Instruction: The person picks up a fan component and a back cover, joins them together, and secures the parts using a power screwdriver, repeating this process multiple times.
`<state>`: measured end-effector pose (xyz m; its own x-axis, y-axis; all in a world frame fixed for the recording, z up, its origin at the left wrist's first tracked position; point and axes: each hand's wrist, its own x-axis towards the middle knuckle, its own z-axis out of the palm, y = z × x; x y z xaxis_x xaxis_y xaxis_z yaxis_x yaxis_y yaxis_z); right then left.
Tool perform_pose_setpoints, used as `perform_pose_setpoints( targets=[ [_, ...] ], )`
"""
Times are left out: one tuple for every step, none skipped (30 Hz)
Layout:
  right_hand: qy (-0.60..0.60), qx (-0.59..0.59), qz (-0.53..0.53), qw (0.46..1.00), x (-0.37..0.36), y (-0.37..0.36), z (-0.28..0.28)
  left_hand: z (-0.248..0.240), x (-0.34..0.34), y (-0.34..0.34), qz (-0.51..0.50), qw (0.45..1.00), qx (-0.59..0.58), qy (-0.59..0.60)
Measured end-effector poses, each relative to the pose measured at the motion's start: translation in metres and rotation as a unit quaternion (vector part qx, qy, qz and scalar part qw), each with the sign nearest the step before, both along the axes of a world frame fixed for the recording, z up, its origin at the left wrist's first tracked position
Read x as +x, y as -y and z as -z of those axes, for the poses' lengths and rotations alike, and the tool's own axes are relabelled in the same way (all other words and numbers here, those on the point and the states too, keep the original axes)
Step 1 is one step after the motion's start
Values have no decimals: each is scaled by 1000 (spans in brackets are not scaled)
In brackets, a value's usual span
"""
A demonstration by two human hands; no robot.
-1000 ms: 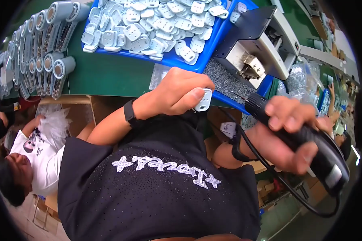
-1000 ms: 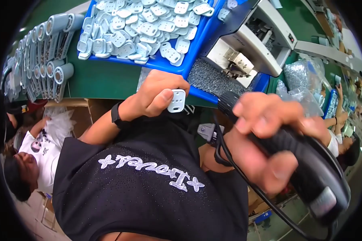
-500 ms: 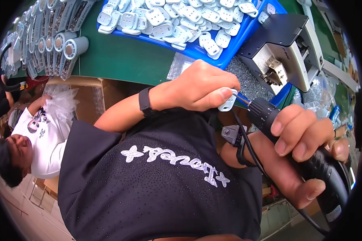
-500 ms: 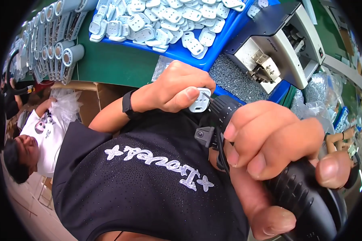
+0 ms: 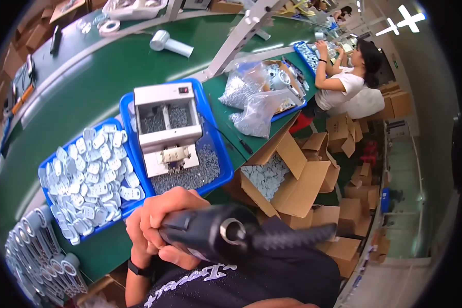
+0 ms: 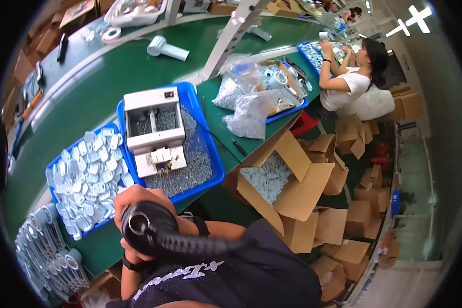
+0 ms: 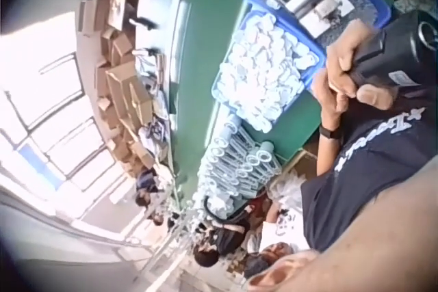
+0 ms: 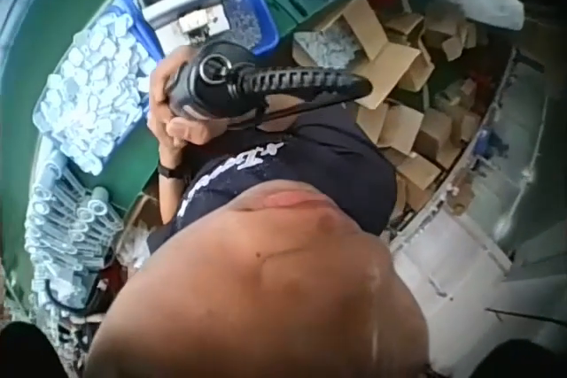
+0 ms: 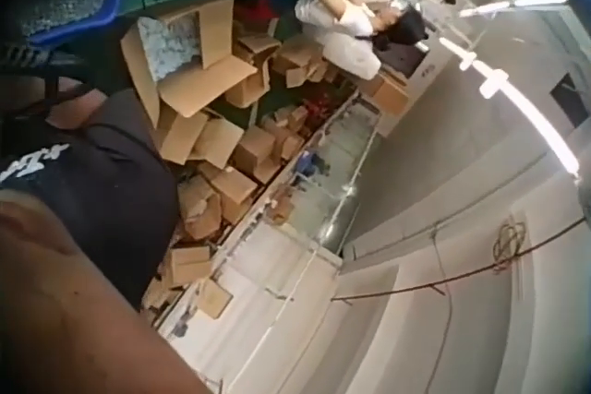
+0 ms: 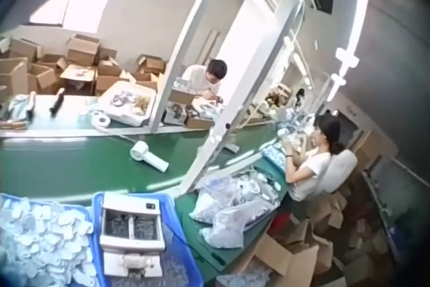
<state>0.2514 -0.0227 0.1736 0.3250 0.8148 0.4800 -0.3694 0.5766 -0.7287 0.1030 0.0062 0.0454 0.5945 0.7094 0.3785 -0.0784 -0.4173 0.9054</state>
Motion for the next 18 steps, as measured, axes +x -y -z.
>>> perform_pose_setpoints(
  targets=[
    [-34, -28, 5, 999, 2, 6, -10, -5, 5, 7, -19, 998, -32, 50],
    [-71, -55, 4, 996, 1, 10, -17, -4, 4, 12, -12, 998, -21, 56],
    [-65, -43, 9, 997, 2, 15, -18, 1, 2, 14, -49, 998, 44, 22],
    [-55, -52, 14, 997, 5, 19, -13, 6, -4, 15, -94, 989, 113, -16],
    [-42, -62, 20, 997, 9, 22, -8, 5, -6, 16, -140, 973, 178, -50],
    [-28, -72, 27, 997, 12, 24, -5, 1, -10, 21, -141, 971, 190, -42],
    [-24, -61, 29, 997, 12, 28, -8, -9, -15, 29, -139, 977, 156, -35],
    [-51, -61, 29, 996, 10, 34, -9, -19, -19, 34, -133, 984, 119, -26],
    [-78, -62, 30, 995, 9, 39, -9, -31, -25, 32, -128, 984, 126, -18],
    [-108, -61, 28, 992, 8, 45, -10, -47, -34, 27, -81, 978, 173, -78],
    [-105, -53, 33, 993, 11, 51, -6, -63, -40, 19, -32, 965, 220, -138],
    [-96, -52, 40, 993, 14, 60, 3, -78, -46, 11, -39, 953, 266, -139],
    [-88, -50, 47, 994, 17, 67, 11, -91, -53, 0, -46, 938, 312, -141],
    [-80, -49, 50, 994, 17, 72, 13, -105, -64, -18, -71, 922, 350, -148],
    [-80, -44, 51, 995, 18, 78, 7, -117, -74, -40, -93, 905, 386, -154],
    [-67, -110, 71, 989, 21, 85, -2, -125, -81, -62, -137, 885, 405, -183],
    [-53, -177, 85, 979, 23, 89, -12, -128, -80, -96, -150, 874, 426, -181],
    [-39, -244, 100, 964, 22, 93, -17, -148, -62, -119, -103, 911, 361, -168]
  ],
)
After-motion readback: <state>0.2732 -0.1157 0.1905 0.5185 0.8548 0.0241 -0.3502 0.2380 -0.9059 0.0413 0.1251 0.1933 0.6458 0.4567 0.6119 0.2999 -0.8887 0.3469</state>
